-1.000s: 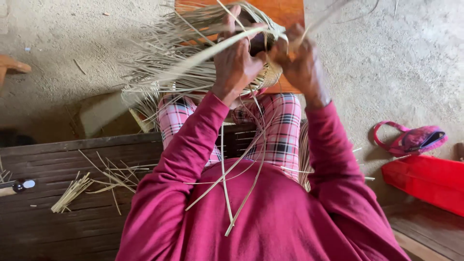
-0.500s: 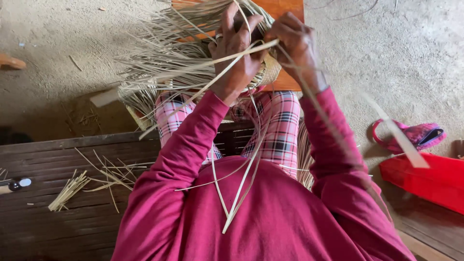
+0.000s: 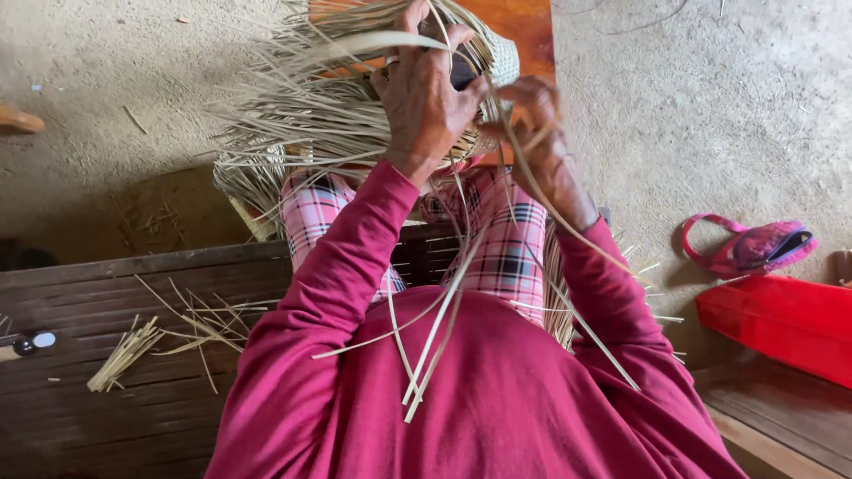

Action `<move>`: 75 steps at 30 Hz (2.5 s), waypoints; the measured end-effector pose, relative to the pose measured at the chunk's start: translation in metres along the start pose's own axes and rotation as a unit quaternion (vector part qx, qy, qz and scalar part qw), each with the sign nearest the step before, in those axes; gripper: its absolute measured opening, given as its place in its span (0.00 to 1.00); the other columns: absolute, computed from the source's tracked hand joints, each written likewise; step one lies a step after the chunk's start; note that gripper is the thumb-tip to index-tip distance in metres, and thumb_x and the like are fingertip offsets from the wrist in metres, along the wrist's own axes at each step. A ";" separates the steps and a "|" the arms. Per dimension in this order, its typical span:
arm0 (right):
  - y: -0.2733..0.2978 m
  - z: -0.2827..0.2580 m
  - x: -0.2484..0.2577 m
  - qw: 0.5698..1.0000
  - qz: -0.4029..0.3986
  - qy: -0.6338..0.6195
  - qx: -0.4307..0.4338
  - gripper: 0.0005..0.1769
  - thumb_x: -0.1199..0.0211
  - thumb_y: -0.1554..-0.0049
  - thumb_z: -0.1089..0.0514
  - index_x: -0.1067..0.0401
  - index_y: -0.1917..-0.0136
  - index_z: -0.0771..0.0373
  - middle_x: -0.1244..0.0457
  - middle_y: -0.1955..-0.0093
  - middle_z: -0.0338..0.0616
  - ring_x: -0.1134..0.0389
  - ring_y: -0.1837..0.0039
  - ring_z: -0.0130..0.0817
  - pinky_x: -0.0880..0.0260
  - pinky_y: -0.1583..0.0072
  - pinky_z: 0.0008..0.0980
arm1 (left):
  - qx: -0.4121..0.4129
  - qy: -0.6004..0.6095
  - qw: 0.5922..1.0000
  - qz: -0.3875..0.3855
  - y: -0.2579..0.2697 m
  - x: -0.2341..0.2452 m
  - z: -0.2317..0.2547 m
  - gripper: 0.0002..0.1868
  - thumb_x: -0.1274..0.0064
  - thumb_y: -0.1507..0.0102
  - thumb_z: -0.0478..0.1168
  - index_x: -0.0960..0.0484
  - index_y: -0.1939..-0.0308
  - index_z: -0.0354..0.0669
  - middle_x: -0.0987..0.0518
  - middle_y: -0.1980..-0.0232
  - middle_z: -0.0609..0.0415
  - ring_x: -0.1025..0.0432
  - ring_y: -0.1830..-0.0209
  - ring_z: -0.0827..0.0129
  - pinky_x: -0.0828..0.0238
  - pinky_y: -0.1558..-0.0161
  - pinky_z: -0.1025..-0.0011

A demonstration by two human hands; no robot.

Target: Weaving dried plant fibers to create a basket or hat

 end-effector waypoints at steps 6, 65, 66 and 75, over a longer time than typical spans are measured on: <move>0.039 -0.057 0.050 0.935 -0.209 -0.272 0.088 0.16 0.55 0.32 0.61 0.34 0.54 0.77 0.36 0.35 0.68 0.39 0.27 0.69 0.37 0.26 0.66 | 0.046 0.037 0.998 -0.030 -0.016 0.007 -0.003 0.25 0.22 0.53 0.54 0.18 0.57 0.65 0.35 0.39 0.60 0.25 0.43 0.63 0.31 0.60 0.45; -0.064 -0.111 0.074 0.988 -0.071 -0.127 -0.049 0.08 0.41 0.43 0.61 0.27 0.58 0.69 0.33 0.63 0.52 0.36 0.67 0.49 0.44 0.63 0.47 | -0.132 0.134 0.951 -0.245 -0.017 0.067 0.011 0.34 0.60 0.36 0.73 0.33 0.72 0.45 0.32 0.72 0.53 0.39 0.74 0.60 0.47 0.68 0.57; -0.048 -0.094 0.066 0.988 -0.074 -0.130 -0.048 0.08 0.41 0.43 0.61 0.27 0.58 0.69 0.33 0.63 0.52 0.36 0.67 0.49 0.44 0.63 0.47 | -0.128 0.132 0.952 -0.244 -0.008 0.056 0.005 0.34 0.60 0.36 0.73 0.33 0.72 0.45 0.32 0.72 0.53 0.39 0.74 0.60 0.47 0.68 0.57; 0.013 -0.028 -0.016 0.983 0.041 -0.153 -0.088 0.34 0.37 0.29 0.60 0.50 0.17 0.53 0.56 0.26 0.62 0.43 0.27 0.61 0.19 0.41 0.54 | -0.125 -0.063 0.966 -0.218 0.015 0.052 0.010 0.19 0.34 0.38 0.40 0.29 0.52 0.40 0.29 0.52 0.45 0.29 0.70 0.71 0.25 0.74 0.76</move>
Point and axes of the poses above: each hand's wrist, its own y-axis away from the middle knuckle, its own x-axis out of the back of the hand, z = x × y, the point moved 1 cm from there along -y, towards the middle knuckle
